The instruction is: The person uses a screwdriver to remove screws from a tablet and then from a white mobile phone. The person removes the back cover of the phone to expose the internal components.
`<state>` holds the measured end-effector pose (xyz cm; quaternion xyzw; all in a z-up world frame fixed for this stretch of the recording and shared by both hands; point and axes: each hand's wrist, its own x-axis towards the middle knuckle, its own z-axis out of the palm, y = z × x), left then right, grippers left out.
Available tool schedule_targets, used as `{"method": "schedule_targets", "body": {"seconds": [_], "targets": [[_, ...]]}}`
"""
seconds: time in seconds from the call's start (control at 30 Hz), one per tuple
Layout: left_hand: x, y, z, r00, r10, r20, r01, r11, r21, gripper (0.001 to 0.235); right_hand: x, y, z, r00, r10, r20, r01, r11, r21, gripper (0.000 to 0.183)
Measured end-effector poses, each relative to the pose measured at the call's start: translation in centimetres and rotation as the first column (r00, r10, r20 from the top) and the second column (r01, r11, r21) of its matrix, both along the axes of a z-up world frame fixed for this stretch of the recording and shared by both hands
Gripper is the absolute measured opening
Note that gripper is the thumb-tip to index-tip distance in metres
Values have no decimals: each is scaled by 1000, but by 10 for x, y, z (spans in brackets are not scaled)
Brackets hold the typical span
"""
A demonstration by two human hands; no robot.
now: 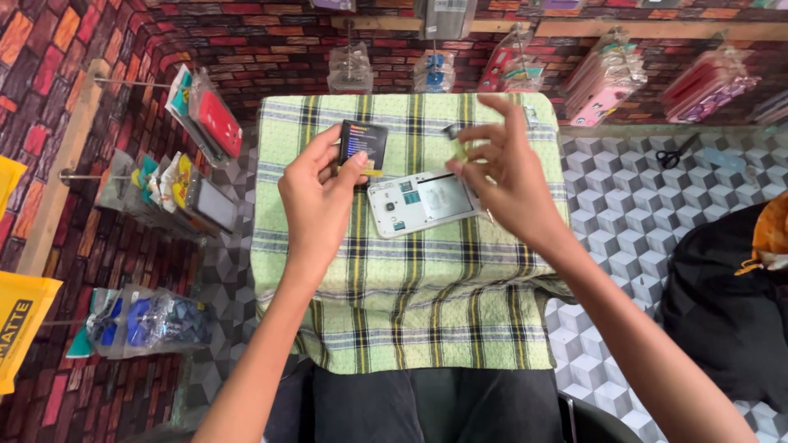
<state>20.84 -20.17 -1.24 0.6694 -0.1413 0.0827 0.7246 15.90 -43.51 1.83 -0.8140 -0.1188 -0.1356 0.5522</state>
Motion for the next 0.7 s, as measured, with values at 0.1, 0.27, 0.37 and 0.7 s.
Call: {"method": "schedule_targets", "body": {"seconds": [0.1, 0.27, 0.37, 0.7], "targets": [[-2, -7, -3, 998, -40, 39, 41, 999, -30, 41, -8, -8, -13, 1000, -10, -24, 11, 999, 33, 70], [0, -28, -3, 996, -54, -66, 55, 998, 22, 45, -15, -45, -4, 983, -135, 124, 83, 931, 356, 57], [19, -50, 0, 990, -125, -59, 129, 990, 57, 44, -28, -63, 11, 975, -202, 96, 134, 871, 473, 56], [71, -131, 13, 964, -253, -80, 265, 887, 379, 28, -51, -62, 23, 972, -236, -9, 207, 833, 514, 67]]}}
